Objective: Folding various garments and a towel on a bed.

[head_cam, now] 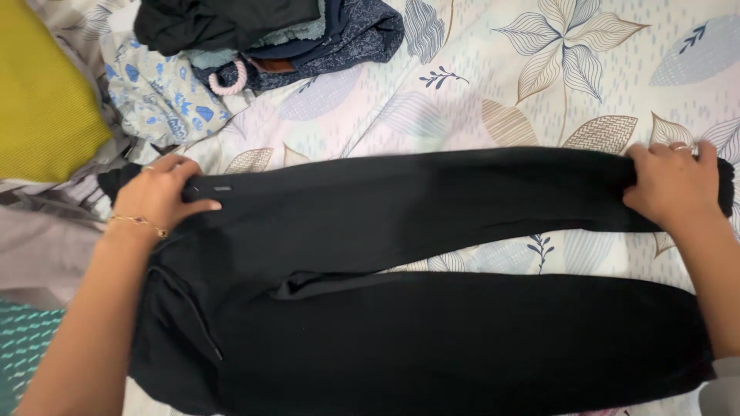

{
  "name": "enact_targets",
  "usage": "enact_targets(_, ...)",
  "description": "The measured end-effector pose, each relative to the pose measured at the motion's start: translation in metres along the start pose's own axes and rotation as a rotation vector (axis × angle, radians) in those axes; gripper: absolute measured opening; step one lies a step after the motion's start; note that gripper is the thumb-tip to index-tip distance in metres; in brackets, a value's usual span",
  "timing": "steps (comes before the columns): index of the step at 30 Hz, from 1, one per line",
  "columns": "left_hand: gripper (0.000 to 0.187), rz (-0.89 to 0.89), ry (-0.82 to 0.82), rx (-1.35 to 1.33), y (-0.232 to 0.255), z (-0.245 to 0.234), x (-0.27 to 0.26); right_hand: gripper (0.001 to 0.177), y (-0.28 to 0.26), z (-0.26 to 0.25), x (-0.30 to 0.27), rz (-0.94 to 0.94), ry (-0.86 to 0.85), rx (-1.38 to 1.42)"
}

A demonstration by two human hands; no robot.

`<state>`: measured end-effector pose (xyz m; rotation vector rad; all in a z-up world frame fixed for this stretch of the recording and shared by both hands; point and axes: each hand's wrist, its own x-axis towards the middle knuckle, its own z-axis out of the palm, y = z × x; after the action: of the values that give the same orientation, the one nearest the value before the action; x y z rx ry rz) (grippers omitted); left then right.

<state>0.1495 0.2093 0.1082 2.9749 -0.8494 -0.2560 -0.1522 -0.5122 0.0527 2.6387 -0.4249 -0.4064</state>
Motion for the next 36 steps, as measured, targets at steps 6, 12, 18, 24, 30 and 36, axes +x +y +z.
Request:
enact_targets(6, 0.035, 0.049, 0.068, 0.254, -0.015, 0.017, -0.054, 0.022, 0.006, 0.002, -0.060, 0.026, 0.349, -0.117)
enact_targets(12, 0.041, -0.008, 0.167, 0.272, -0.022, 0.002, -0.121, 0.011, 0.034, 0.038, -0.124, 0.079, 0.538, -0.081)
enact_targets(18, 0.053, 0.050, 0.151, 0.113, -0.013, -0.014, -0.186, 0.008, 0.042, 0.068, -0.197, 0.152, 0.534, 0.016)
enact_targets(24, 0.075, 0.022, 0.139, 0.026, -0.003, -0.008, -0.244, 0.009, 0.049, 0.131, -0.269, 0.214, 0.510, 0.252)
enact_targets(30, 0.091, -0.003, 0.081, 0.075, 0.008, 0.016, -0.286, 0.020, 0.019, 0.073, -0.316, 0.160, 0.436, 0.039)
enact_targets(36, 0.098, -0.012, 0.049, 0.160, 0.012, 0.041, -0.314, 0.029, 0.019, 0.095, -0.343, 0.084, 0.403, -0.087)
